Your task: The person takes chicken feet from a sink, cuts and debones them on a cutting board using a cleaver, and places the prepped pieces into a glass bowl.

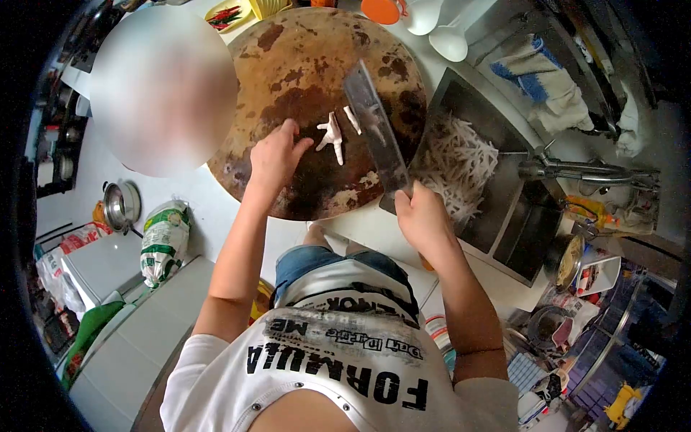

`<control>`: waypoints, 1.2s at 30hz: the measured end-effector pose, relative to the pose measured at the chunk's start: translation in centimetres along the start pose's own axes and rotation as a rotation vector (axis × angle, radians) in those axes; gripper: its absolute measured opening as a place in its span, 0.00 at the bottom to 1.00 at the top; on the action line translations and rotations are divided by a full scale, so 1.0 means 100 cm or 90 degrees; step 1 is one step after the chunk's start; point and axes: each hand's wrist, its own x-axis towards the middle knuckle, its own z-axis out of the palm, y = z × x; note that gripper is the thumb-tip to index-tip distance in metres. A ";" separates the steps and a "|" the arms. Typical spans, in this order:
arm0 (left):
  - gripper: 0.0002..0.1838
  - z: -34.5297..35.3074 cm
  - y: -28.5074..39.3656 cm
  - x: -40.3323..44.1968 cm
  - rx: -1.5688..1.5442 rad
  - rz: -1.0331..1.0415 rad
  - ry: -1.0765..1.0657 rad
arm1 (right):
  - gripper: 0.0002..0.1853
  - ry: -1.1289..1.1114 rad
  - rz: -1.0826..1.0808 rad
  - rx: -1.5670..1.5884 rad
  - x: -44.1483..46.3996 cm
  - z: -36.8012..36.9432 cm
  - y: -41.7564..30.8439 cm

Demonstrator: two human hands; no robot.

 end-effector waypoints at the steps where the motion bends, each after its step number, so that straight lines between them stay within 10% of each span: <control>1: 0.23 0.001 0.002 0.002 0.002 0.000 -0.003 | 0.16 0.019 -0.017 0.052 -0.006 -0.001 -0.008; 12: 0.13 0.017 0.017 0.061 0.142 0.355 -0.163 | 0.08 0.041 -0.048 0.285 -0.026 -0.003 -0.009; 19: 0.10 -0.001 0.011 0.057 -0.135 0.088 -0.526 | 0.10 0.026 -0.044 0.303 -0.032 0.005 -0.001; 23: 0.14 -0.019 0.015 0.059 0.233 0.342 -0.418 | 0.08 0.009 -0.026 0.337 -0.036 0.008 -0.009; 25: 0.17 -0.018 0.009 0.063 0.204 0.377 -0.131 | 0.08 -0.007 -0.018 0.354 -0.035 0.010 -0.006; 36: 0.06 0.029 -0.014 -0.031 -0.193 0.042 0.146 | 0.11 -0.022 -0.129 -0.059 -0.031 0.009 -0.043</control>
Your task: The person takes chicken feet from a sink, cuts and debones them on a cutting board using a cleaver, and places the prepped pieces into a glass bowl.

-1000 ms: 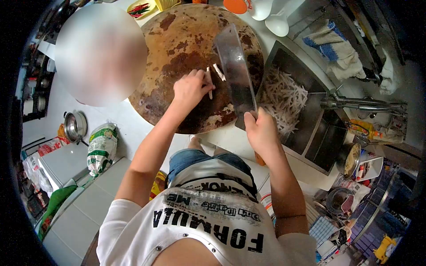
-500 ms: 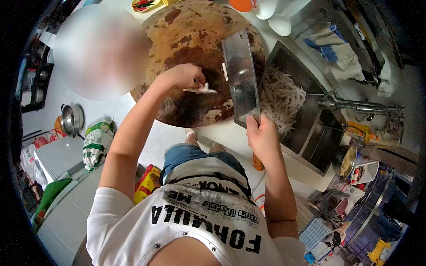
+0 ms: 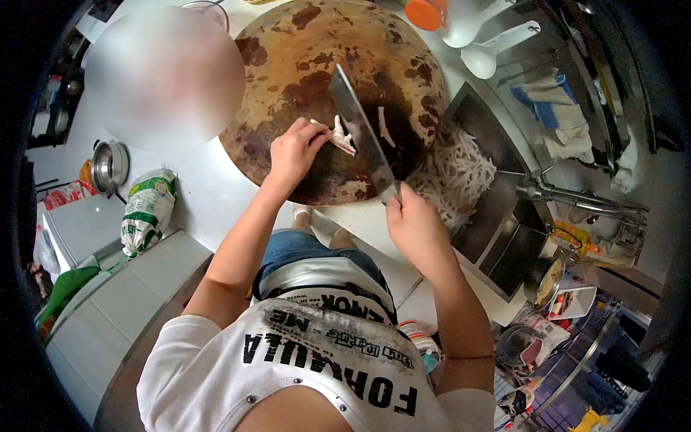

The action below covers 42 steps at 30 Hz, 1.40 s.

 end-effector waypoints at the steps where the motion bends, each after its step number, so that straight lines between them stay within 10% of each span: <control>1: 0.06 0.002 -0.002 0.001 0.006 0.012 0.013 | 0.11 -0.019 -0.007 -0.028 0.001 0.001 -0.005; 29: 0.08 -0.006 -0.012 0.026 0.008 0.008 -0.116 | 0.14 -0.096 0.027 -0.097 0.072 0.039 -0.038; 42: 0.12 -0.008 -0.018 0.043 0.275 0.255 -0.278 | 0.14 -0.021 0.026 -0.065 0.049 0.052 -0.016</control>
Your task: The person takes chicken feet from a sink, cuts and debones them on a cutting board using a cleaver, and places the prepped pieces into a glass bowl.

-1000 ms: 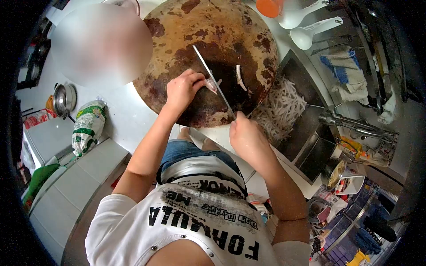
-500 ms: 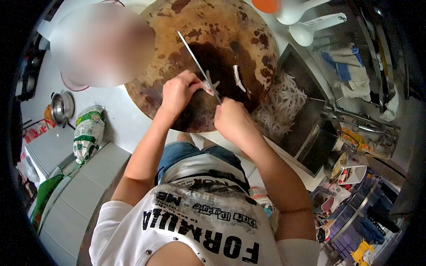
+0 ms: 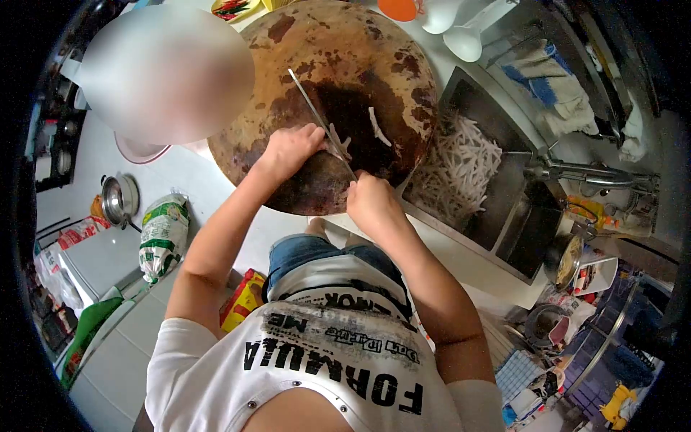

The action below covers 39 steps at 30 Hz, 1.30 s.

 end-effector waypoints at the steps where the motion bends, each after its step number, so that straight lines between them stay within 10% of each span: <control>1: 0.12 -0.010 0.000 0.001 0.019 0.051 -0.016 | 0.13 -0.006 -0.015 -0.008 -0.001 -0.001 0.002; 4: 0.12 -0.031 0.000 -0.002 0.035 0.106 0.012 | 0.12 0.002 -0.036 -0.025 0.001 0.001 0.002; 10: 0.27 -0.198 0.051 0.040 0.036 0.293 0.613 | 0.08 0.012 -0.069 -0.029 0.006 -0.001 -0.005; 14: 0.35 -0.130 0.067 0.065 0.129 0.184 0.404 | 0.13 0.006 -0.080 -0.029 0.014 0.004 0.003; 16: 0.37 -0.064 0.042 0.059 0.123 0.094 0.045 | 0.13 -0.008 -0.068 -0.037 0.015 -0.005 -0.002; 24: 0.35 -0.092 0.051 0.057 0.098 0.218 0.206 | 0.15 -0.016 -0.031 0.002 0.014 0.002 0.005; 28: 0.16 -0.066 0.031 0.007 -0.069 0.029 0.357 | 0.11 0.009 -0.016 0.003 0.011 -0.002 0.002; 39: 0.06 0.012 -0.013 -0.003 -0.159 0.032 0.248 | 0.12 -0.022 -0.036 -0.009 0.048 -0.009 -0.023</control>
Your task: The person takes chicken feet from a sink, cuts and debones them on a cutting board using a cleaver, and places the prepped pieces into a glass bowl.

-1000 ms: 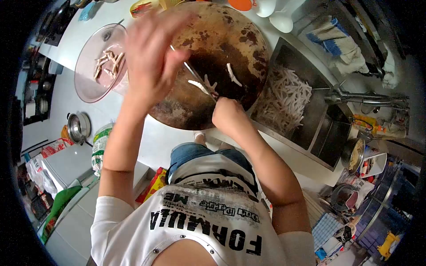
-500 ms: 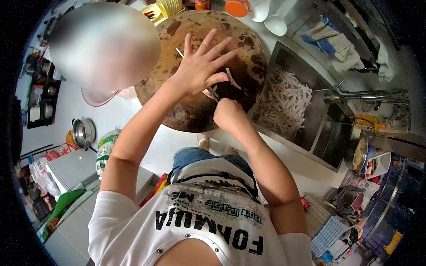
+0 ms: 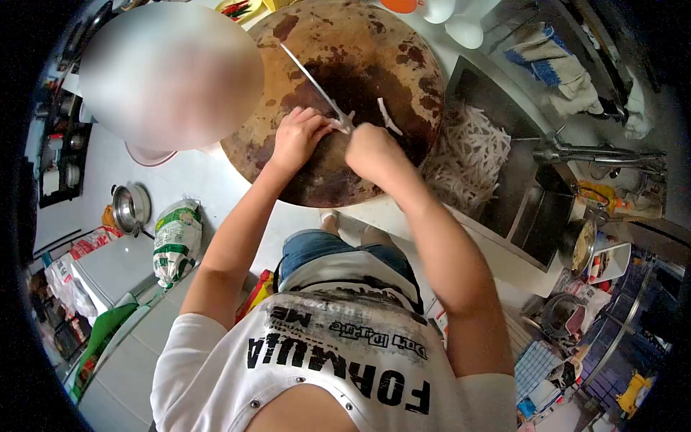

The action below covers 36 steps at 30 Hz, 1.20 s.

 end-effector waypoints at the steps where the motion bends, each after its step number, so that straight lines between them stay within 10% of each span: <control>1: 0.06 0.000 0.002 0.002 0.024 0.007 0.004 | 0.12 -0.016 0.022 -0.007 -0.011 -0.008 0.003; 10: 0.07 -0.011 -0.006 0.001 0.152 0.039 -0.042 | 0.13 -0.029 -0.042 -0.066 0.007 -0.003 0.000; 16: 0.06 -0.009 -0.009 0.001 0.160 0.097 -0.015 | 0.17 -0.086 0.182 0.043 -0.038 -0.017 0.039; 25: 0.07 -0.010 -0.009 -0.005 0.113 0.099 -0.013 | 0.13 0.198 0.006 0.141 -0.068 -0.030 0.003; 36: 0.09 -0.013 -0.011 -0.011 0.141 0.132 -0.024 | 0.11 0.073 -0.017 -0.042 -0.051 -0.004 0.010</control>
